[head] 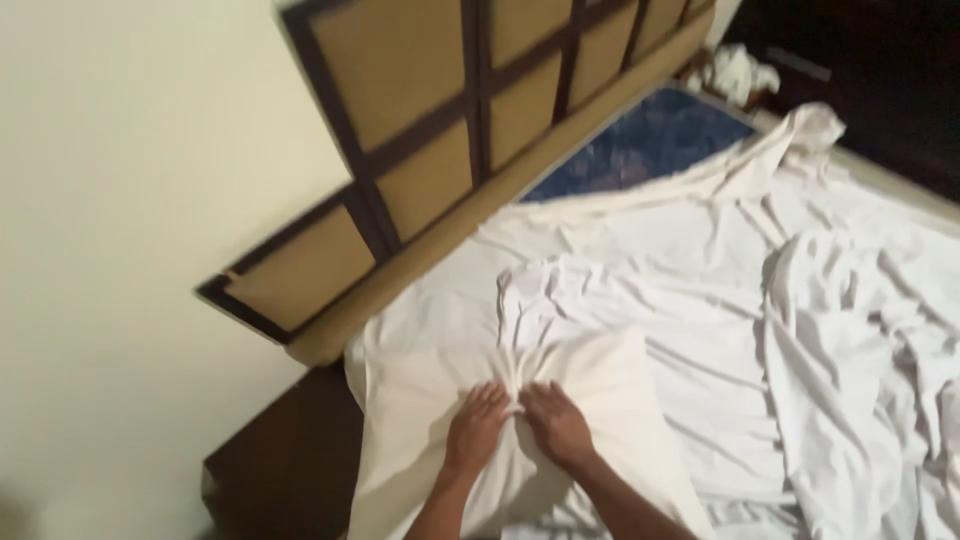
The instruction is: The person spreads a white pillowcase flat on the bed and smooths it with both hands. They place a pillow at the open end and work the pillow into the case, gathering the fabric over the pillow and adjusting the corners as the clip ends.
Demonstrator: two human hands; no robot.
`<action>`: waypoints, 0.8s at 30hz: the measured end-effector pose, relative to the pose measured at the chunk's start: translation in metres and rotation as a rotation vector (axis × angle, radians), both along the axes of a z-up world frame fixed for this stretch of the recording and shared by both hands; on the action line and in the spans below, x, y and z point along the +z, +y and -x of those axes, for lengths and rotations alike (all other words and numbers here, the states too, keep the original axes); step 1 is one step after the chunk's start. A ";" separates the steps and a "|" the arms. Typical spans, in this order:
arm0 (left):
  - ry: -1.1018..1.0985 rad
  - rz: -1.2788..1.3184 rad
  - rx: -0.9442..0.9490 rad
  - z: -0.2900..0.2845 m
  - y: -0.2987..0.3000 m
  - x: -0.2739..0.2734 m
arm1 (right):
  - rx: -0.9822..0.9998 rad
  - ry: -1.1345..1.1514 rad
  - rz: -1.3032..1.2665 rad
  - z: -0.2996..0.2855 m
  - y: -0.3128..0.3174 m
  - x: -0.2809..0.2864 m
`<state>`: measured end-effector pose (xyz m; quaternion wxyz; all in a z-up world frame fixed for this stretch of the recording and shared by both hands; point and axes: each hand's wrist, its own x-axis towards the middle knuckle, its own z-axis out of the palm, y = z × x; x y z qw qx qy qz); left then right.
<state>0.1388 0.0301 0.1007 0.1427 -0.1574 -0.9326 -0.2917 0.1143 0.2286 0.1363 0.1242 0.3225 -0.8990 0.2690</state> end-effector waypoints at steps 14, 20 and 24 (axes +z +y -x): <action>-0.049 0.036 0.242 -0.128 -0.025 -0.046 | 0.248 -0.099 0.053 -0.087 -0.027 -0.003; 0.116 0.153 0.284 -0.142 -0.058 -0.089 | 0.363 0.025 0.080 -0.087 -0.048 -0.058; 0.543 0.551 0.081 -0.142 -0.095 -0.085 | 0.481 0.147 0.117 -0.072 -0.081 -0.102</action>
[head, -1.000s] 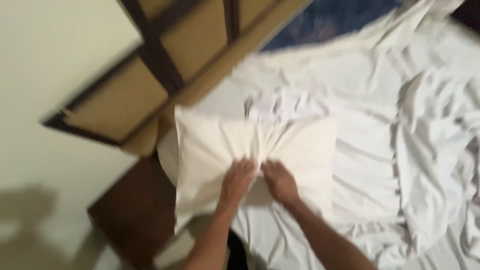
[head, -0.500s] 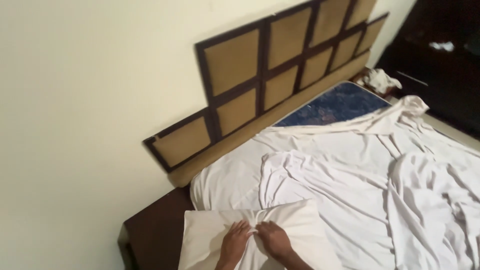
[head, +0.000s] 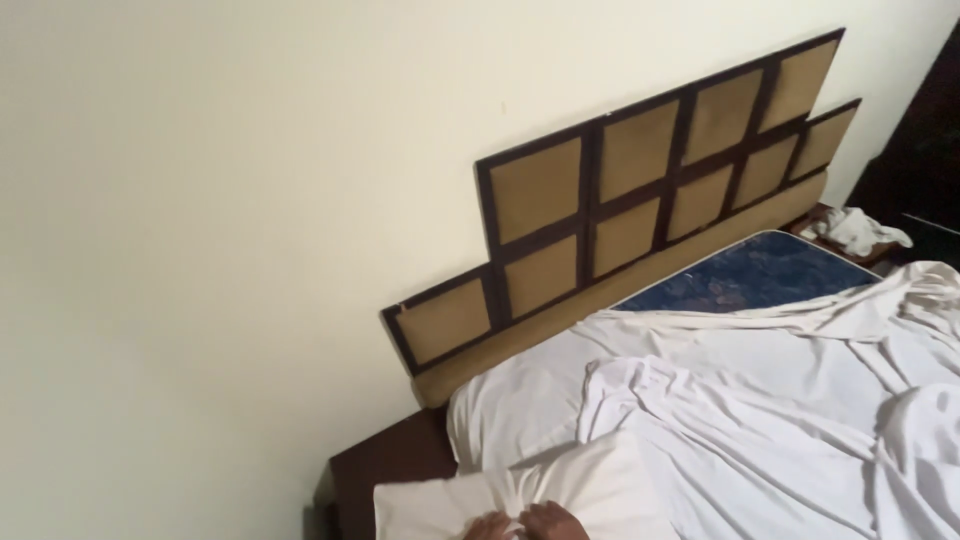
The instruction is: The person spreads a white pillowcase flat on the bed and smooths it with both hands. They place a pillow at the open end and work the pillow into the case, gathering the fabric over the pillow and adjusting the corners as the clip ends.
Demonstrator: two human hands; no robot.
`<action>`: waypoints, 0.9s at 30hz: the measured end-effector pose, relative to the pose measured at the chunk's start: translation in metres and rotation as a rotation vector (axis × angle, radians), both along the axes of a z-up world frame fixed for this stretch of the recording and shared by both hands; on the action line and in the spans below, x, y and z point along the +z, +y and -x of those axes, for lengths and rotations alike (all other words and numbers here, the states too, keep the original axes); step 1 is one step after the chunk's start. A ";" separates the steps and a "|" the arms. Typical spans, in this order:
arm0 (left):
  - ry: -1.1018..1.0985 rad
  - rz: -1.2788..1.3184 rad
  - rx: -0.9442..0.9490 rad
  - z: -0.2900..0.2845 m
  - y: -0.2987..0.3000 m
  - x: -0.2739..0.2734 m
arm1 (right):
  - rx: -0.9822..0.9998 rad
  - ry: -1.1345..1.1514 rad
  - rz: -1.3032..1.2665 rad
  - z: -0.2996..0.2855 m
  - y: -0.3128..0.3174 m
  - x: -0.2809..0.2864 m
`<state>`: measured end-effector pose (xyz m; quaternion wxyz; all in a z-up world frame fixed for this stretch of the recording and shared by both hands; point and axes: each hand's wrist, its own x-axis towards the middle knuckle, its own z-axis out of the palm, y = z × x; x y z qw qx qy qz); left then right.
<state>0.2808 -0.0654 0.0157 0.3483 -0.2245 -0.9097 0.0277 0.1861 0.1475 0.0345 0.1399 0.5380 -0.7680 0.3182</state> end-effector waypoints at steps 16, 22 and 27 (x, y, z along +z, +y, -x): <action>-0.253 -0.438 0.292 -0.060 0.002 0.060 | 0.095 -0.069 -0.025 -0.051 -0.008 0.117; -0.341 -0.590 0.409 -0.110 0.030 0.193 | 0.069 -0.052 -0.025 -0.085 -0.003 0.211; -0.222 -0.521 0.394 -0.140 0.035 0.223 | 0.070 -0.007 -0.025 -0.118 0.002 0.255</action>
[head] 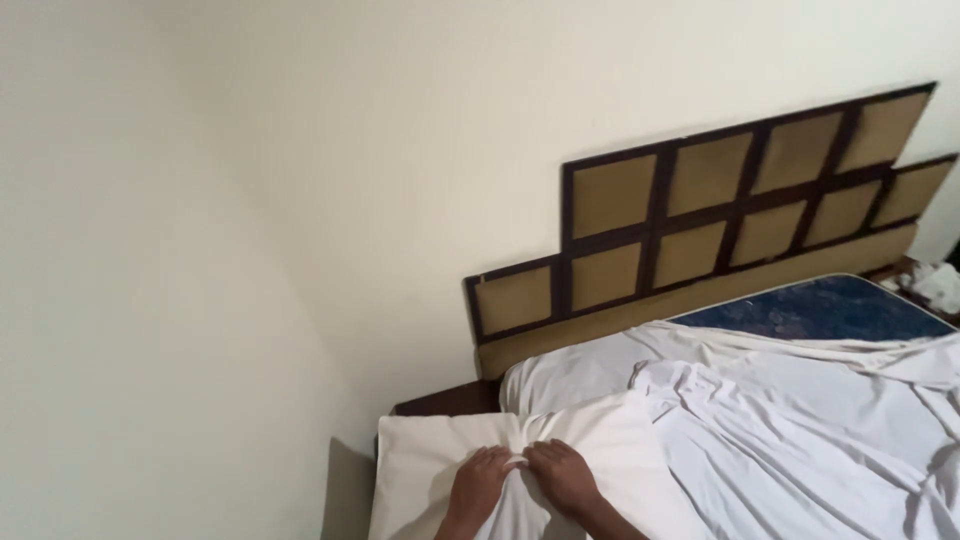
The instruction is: The person spreads a white pillowcase flat on the bed and smooths it with both hands. They place a pillow at the open end and work the pillow into the case, gathering the fabric over the pillow and adjusting the corners as the clip ends.
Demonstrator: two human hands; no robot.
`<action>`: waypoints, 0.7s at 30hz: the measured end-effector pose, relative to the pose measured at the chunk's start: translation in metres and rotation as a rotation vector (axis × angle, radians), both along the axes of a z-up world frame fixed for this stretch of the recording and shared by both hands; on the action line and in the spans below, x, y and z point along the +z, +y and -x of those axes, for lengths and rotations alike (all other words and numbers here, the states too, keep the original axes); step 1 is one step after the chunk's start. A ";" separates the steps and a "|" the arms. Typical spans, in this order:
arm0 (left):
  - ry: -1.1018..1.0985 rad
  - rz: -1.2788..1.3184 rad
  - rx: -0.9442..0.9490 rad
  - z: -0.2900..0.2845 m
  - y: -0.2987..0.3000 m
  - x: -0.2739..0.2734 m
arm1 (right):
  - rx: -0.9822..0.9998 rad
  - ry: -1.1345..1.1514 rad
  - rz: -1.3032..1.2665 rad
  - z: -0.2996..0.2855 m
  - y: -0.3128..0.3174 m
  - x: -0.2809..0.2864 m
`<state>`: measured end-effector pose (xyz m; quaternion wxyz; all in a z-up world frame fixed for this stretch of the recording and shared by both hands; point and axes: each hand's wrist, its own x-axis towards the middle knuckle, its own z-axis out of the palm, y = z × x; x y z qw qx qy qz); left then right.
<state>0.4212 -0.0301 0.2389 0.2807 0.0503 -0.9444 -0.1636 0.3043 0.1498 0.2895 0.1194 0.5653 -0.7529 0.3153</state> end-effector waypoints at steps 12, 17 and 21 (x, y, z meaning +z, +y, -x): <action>0.027 -0.066 0.003 -0.099 0.066 0.041 | 0.066 0.003 0.083 -0.096 0.058 0.028; -0.045 -0.121 0.011 -0.124 0.095 0.051 | 0.062 0.002 0.077 -0.115 0.081 0.025; 0.016 -0.070 0.024 -0.139 0.114 0.052 | 0.068 -0.018 0.037 -0.130 0.100 0.027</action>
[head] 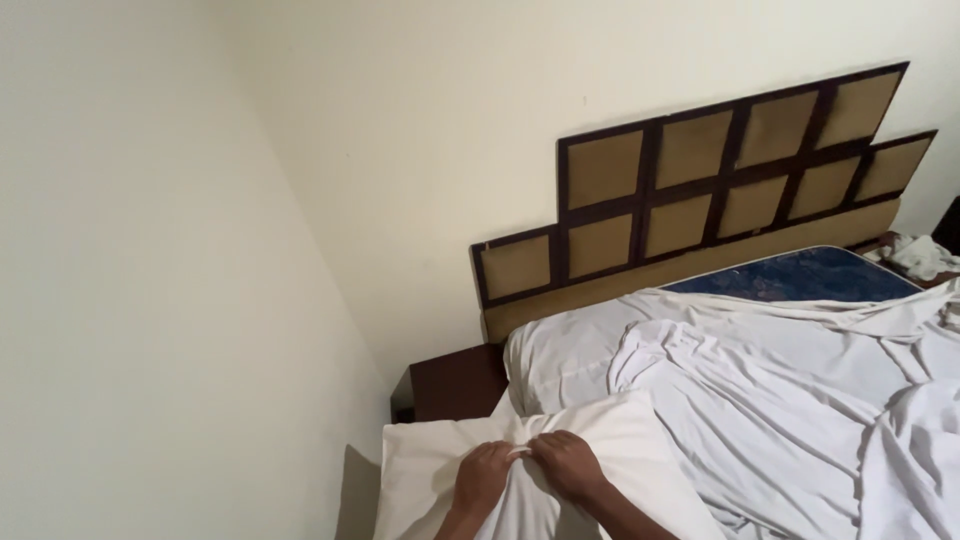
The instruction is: The person spreads a white pillowcase flat on the bed and smooths it with both hands. They place a pillow at the open end and work the pillow into the case, gathering the fabric over the pillow and adjusting the corners as the clip ends.
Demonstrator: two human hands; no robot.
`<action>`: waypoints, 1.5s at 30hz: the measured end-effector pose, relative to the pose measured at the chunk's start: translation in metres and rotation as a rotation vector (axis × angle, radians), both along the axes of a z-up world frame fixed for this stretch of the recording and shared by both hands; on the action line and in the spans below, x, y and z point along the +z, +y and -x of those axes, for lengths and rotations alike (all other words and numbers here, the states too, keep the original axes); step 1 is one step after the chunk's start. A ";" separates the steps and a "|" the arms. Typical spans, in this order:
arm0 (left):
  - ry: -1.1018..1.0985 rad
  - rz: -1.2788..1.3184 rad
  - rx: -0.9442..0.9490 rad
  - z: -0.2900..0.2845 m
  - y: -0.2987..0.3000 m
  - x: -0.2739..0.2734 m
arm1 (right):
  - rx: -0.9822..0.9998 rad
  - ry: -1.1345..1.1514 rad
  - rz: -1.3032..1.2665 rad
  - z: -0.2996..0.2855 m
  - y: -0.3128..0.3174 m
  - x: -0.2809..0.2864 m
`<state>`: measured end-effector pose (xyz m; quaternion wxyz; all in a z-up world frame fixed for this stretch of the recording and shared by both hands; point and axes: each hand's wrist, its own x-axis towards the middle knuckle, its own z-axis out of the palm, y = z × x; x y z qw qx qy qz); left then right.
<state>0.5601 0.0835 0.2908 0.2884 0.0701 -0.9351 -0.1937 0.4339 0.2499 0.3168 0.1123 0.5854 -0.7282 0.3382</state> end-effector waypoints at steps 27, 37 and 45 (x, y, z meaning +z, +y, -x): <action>0.047 -0.001 0.069 -0.107 0.148 0.009 | 0.069 0.006 -0.046 -0.086 0.133 0.003; 0.039 0.050 0.091 -0.161 0.174 0.017 | 0.101 0.013 -0.049 -0.134 0.156 0.006; -0.046 0.048 0.102 -0.203 0.191 0.008 | 0.078 -0.010 -0.022 -0.183 0.178 -0.003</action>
